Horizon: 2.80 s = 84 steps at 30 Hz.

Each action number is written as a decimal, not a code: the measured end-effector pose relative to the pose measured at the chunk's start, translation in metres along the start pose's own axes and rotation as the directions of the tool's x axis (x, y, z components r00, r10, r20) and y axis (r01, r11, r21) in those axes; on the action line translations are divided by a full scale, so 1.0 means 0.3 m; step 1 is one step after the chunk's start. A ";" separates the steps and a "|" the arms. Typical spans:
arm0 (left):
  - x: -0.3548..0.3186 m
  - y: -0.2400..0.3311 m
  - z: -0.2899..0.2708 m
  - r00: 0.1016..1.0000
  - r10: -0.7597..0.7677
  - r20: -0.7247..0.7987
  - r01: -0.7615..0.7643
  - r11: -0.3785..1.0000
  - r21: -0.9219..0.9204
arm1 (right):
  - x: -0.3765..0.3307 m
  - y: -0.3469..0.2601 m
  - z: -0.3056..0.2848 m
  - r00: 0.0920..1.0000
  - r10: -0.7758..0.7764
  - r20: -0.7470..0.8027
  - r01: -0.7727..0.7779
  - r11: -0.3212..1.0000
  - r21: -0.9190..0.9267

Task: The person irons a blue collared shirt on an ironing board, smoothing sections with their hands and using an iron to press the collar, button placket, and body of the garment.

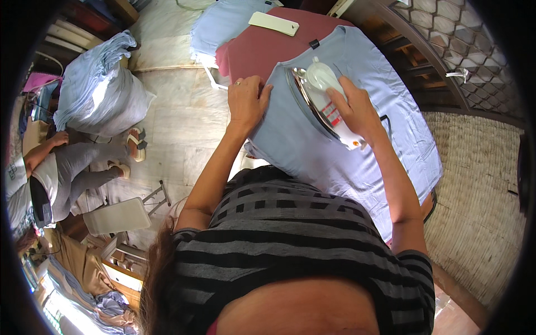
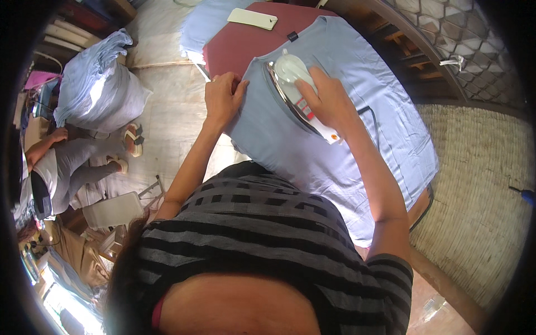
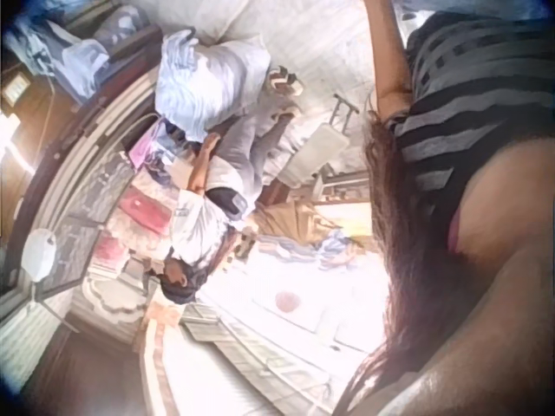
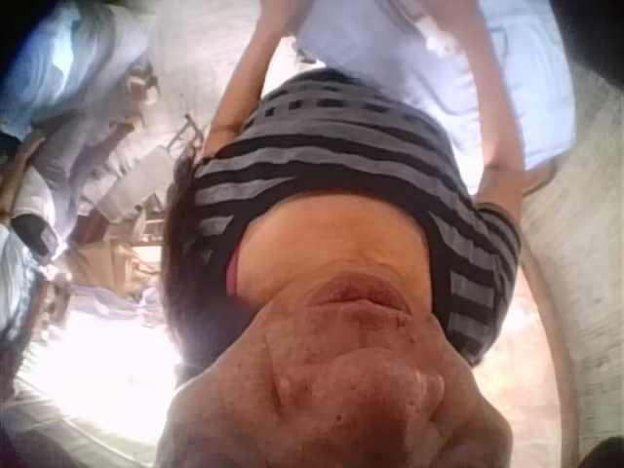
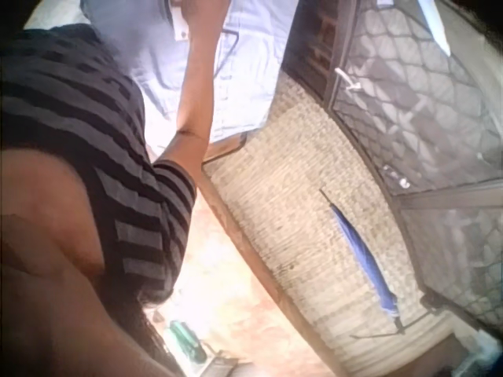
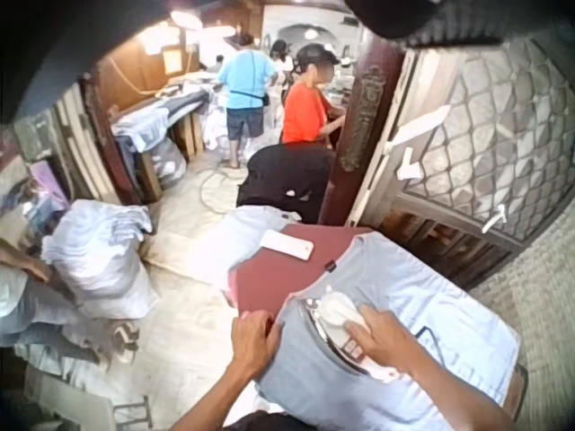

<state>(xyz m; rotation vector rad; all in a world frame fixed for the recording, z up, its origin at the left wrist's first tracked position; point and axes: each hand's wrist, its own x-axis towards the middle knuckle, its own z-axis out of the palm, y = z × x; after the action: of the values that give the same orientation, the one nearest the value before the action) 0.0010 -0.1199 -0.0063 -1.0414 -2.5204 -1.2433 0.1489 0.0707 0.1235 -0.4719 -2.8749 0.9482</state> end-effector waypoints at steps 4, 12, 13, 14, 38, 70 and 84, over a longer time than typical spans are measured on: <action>-0.020 -0.032 0.027 0.993 0.051 -0.103 -0.053 0.999 -0.009 | -0.006 -0.002 0.012 0.999 0.001 0.046 -0.004 0.999 0.048; -0.063 -0.017 -0.001 0.999 0.017 -0.045 -0.016 1.000 0.022 | 0.124 -0.055 0.060 0.998 -0.056 0.014 0.055 0.998 0.038; -0.084 -0.008 -0.013 1.000 0.006 -0.030 -0.005 0.999 0.039 | 0.141 -0.055 0.066 0.998 -0.066 0.001 0.066 0.997 0.037; -0.110 -0.005 -0.023 0.999 0.006 -0.041 -0.005 1.000 0.031 | 0.160 -0.057 0.077 0.996 -0.090 -0.018 0.091 0.994 0.053; -0.082 0.007 -0.090 0.986 -0.116 -0.122 0.035 0.852 -0.522 | 0.029 -0.039 0.030 0.974 -0.042 0.223 0.050 0.998 -0.033; 0.145 0.311 0.368 0.930 0.367 0.006 -0.361 0.910 0.204 | -0.669 0.372 -0.395 0.974 0.219 -0.065 -0.213 0.974 0.078; 0.339 0.301 0.452 0.984 -0.077 0.159 0.128 0.931 -0.342 | -0.480 0.558 -0.449 0.994 0.044 -0.100 -0.060 0.985 -0.159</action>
<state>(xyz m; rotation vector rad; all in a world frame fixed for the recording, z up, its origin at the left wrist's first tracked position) 0.0051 0.0718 0.0055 -1.1150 -2.5425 -1.7599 0.3524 0.2296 0.1361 -0.5911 -2.8769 0.6799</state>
